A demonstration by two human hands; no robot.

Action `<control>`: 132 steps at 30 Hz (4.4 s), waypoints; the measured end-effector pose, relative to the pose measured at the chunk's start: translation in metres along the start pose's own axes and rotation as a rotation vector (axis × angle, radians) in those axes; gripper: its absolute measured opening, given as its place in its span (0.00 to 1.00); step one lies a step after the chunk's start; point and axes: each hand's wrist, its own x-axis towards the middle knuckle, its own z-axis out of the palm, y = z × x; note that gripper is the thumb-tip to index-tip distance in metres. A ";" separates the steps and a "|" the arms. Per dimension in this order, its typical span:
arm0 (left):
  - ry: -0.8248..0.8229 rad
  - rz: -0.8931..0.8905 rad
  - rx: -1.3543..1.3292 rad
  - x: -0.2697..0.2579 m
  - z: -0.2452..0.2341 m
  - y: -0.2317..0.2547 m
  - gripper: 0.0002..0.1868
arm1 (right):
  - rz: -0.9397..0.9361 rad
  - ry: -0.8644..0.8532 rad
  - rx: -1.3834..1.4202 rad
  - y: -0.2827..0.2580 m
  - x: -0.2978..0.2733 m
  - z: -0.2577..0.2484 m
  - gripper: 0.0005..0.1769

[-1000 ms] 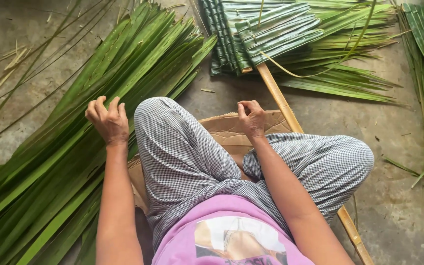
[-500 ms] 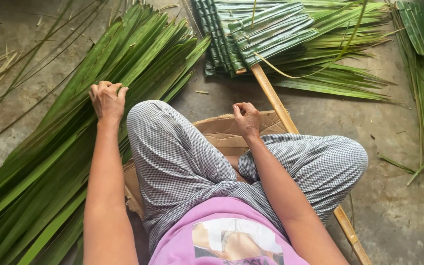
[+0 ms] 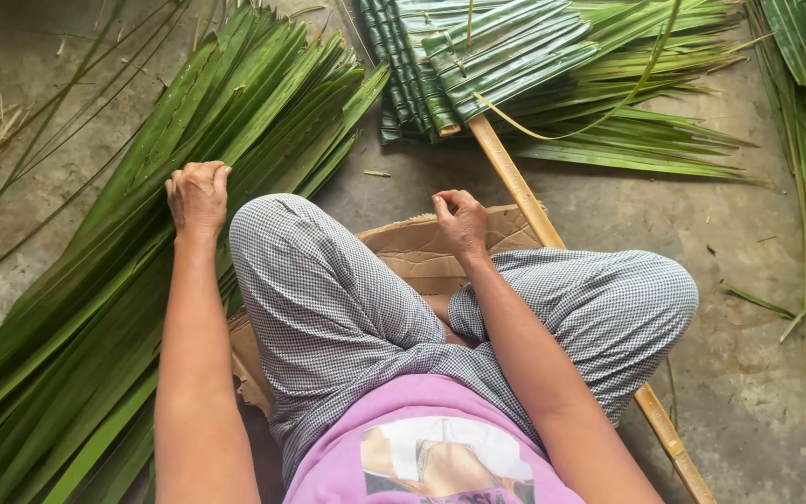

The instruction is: Weaving individual palm leaves onto a wooden stick to create a thatched mat.

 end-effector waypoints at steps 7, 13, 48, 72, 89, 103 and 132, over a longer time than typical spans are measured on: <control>-0.096 -0.038 -0.092 0.002 -0.017 0.005 0.21 | 0.008 -0.001 -0.018 0.004 0.000 0.002 0.04; -0.155 -0.077 -0.116 0.013 -0.013 -0.008 0.18 | 0.027 -0.016 -0.019 0.003 0.000 0.002 0.04; -1.025 0.191 -0.588 0.089 -0.144 0.216 0.16 | 0.184 -0.416 1.250 -0.056 0.014 -0.033 0.39; -1.191 0.123 -0.809 0.098 -0.007 0.282 0.20 | 0.468 0.194 1.584 0.015 0.065 -0.031 0.13; -0.777 0.337 -0.609 0.067 -0.050 0.308 0.24 | 0.572 0.205 1.511 0.030 0.064 -0.030 0.05; -0.733 0.378 -0.607 0.063 -0.048 0.309 0.25 | 0.585 0.222 1.496 0.052 0.070 -0.021 0.08; -0.071 0.723 -0.233 0.010 0.026 0.395 0.34 | 0.692 0.281 1.258 0.235 0.230 -0.063 0.16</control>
